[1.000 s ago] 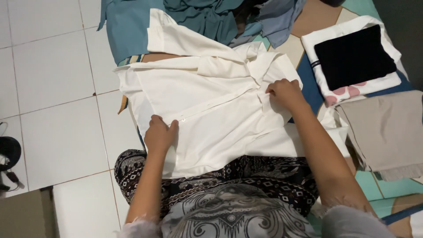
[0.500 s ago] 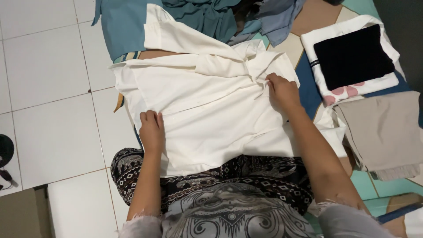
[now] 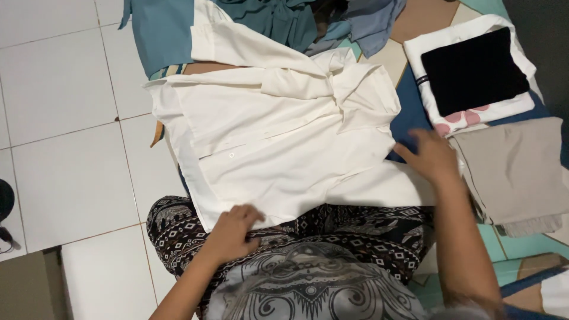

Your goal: Folding various items of clothing while sitting on a mattress on the floor.

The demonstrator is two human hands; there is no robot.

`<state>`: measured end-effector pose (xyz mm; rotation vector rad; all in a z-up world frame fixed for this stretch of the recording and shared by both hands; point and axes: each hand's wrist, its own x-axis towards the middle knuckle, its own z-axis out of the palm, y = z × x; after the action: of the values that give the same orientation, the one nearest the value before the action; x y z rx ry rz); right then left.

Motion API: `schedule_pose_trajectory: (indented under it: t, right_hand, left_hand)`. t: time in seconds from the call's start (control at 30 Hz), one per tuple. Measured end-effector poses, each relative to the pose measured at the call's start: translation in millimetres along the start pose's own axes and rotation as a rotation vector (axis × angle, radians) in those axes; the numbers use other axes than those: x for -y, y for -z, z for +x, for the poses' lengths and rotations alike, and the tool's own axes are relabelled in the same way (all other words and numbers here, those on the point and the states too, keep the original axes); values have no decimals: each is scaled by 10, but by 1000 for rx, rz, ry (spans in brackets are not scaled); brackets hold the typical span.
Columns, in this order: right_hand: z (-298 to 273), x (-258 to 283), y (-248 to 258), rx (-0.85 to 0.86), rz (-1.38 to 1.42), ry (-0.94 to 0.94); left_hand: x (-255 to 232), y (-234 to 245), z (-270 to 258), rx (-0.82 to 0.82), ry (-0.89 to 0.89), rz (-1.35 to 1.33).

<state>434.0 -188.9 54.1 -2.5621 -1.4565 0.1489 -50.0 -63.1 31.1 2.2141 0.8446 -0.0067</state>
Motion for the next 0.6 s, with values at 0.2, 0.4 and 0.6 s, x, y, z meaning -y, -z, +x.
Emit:
schedule_pose_trajectory:
  t: [0.2, 0.4, 0.6]
  right_hand:
    - [-596, -309, 228, 334, 18, -238]
    - [-646, -408, 337, 251, 48, -172]
    - [-860, -353, 913, 317, 387, -476]
  left_hand:
    - [277, -110, -67, 98, -78, 149]
    - [65, 207, -27, -32, -47, 255]
    - [-84, 397, -188, -168, 64, 70]
